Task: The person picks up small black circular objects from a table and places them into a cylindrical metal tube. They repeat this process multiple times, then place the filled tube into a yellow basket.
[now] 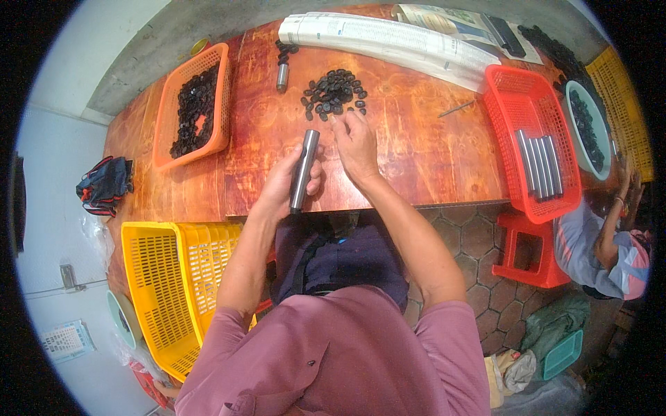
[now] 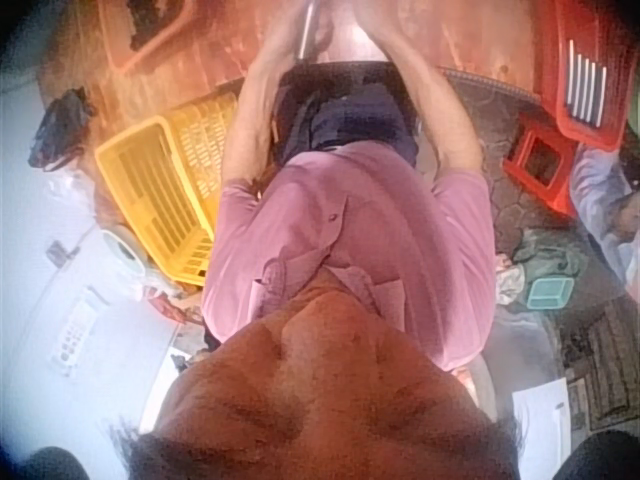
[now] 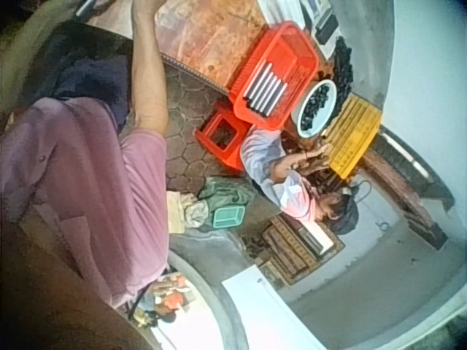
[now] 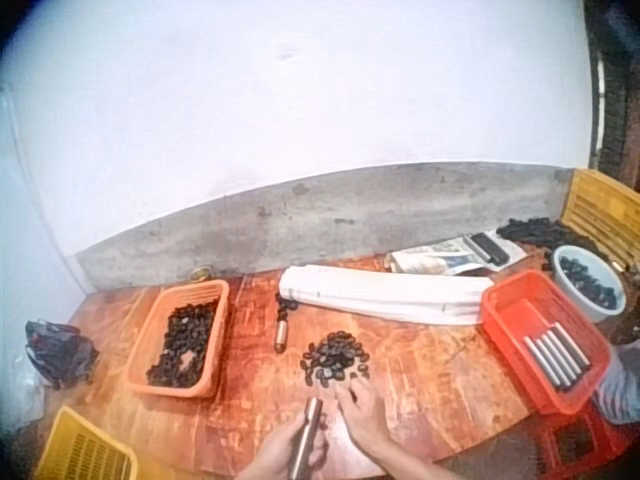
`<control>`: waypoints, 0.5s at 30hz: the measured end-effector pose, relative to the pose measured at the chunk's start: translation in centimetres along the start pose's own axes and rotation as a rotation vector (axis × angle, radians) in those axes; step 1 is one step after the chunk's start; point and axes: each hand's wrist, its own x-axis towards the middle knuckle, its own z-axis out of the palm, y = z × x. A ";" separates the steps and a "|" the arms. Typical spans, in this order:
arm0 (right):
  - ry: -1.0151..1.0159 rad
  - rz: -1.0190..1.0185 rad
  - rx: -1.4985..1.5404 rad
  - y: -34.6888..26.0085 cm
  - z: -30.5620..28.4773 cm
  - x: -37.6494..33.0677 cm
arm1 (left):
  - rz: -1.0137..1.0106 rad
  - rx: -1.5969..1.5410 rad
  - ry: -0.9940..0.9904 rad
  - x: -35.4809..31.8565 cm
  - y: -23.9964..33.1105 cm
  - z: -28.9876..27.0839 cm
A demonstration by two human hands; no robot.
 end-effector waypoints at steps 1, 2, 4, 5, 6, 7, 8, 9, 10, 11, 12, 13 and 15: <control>0.000 0.001 0.004 0.0 0.0 0.0 | -0.019 -0.031 -0.014 0.0 0.2 0.0; -0.002 0.007 0.008 0.1 0.0 0.0 | -0.038 -0.062 -0.028 0.0 0.3 0.0; -0.005 0.018 0.018 0.2 0.1 0.0 | -0.036 -0.043 -0.055 0.0 0.3 -0.2; -0.005 0.015 0.014 0.1 0.0 0.0 | -0.034 -0.034 -0.068 -0.1 0.4 -0.3; -0.005 0.013 0.010 0.0 0.0 0.0 | -0.033 -0.020 -0.082 -0.1 0.5 -0.4; -0.005 0.011 0.006 0.0 0.0 0.0 | -0.032 -0.007 -0.095 0.0 0.7 -0.5; -0.008 0.012 0.005 0.0 0.0 0.0 | -0.031 0.006 -0.110 0.0 0.7 -0.6; -0.011 0.014 0.004 0.0 -0.1 0.0 | -0.024 0.023 -0.088 0.0 0.7 -0.6; -0.014 0.015 0.003 0.0 -0.1 0.0 | -0.017 0.041 -0.066 0.0 0.5 -0.7; -0.013 0.015 0.007 0.0 0.0 0.0 | -0.011 0.058 -0.044 -0.1 0.5 -0.7; -0.012 0.014 0.011 0.1 0.0 0.0 | -0.005 0.078 -0.037 -0.1 0.5 -0.7; -0.011 0.014 0.015 0.1 0.0 0.0 | 0.000 0.098 -0.031 -0.1 0.6 -0.6; -0.008 0.019 0.024 0.1 0.0 0.0 | 0.017 0.169 -0.001 -0.2 0.7 -0.3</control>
